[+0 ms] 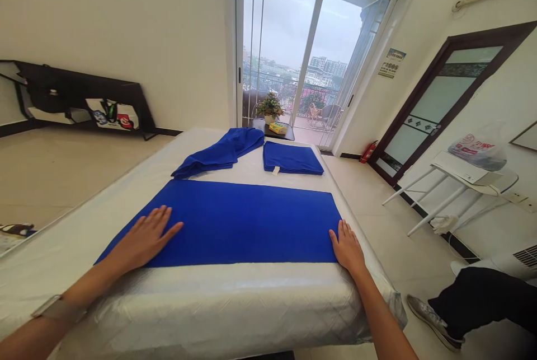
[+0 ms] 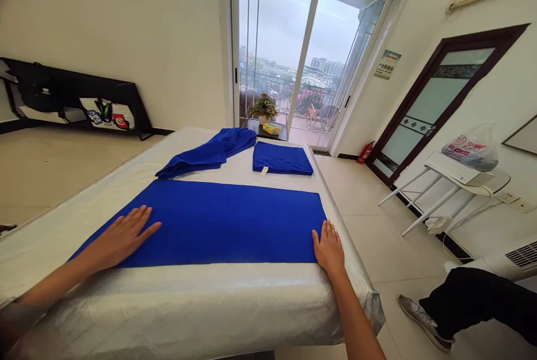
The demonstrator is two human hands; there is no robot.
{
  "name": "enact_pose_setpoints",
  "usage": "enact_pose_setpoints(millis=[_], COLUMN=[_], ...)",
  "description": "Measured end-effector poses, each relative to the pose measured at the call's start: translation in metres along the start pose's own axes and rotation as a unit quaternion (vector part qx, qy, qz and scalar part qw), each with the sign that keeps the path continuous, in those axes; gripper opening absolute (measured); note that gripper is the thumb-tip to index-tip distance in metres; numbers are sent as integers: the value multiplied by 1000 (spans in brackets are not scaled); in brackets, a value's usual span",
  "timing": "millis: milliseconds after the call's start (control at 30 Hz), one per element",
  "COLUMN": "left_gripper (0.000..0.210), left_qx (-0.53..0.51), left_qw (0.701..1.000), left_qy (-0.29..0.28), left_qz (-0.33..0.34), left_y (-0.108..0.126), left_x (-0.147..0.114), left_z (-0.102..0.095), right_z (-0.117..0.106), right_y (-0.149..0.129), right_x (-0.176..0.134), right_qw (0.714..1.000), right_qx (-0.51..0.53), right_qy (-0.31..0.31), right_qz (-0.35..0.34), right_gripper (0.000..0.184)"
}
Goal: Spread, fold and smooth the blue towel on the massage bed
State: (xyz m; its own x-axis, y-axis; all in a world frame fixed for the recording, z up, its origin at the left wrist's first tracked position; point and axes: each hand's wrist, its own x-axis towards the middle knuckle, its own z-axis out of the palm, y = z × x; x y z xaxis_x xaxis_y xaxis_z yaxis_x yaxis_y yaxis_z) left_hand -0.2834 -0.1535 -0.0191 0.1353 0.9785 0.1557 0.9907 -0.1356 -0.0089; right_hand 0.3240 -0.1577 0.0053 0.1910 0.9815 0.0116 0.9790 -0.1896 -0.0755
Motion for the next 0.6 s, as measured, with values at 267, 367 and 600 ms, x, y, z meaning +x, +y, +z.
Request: enact_pose_setpoints(millis=[267,367,600], left_gripper=[59,58,58], left_qx=[67,78,71], left_qw=[998,997,997], left_qy=[-16,-8,17], left_qz=[3,10,-8], left_y=[-54,-48,-43], left_x=[-20,-19,-20], left_z=[5,6,2], right_z=[-22,-39,-48], right_y=[-11,-34,-172], right_x=[-2,-2,-13], right_qw=[996,993,980], right_qx=[-76,-116,18], right_qy=[-43,-38,-18], right_qz=[17,5,-197], right_gripper=[72,67,67])
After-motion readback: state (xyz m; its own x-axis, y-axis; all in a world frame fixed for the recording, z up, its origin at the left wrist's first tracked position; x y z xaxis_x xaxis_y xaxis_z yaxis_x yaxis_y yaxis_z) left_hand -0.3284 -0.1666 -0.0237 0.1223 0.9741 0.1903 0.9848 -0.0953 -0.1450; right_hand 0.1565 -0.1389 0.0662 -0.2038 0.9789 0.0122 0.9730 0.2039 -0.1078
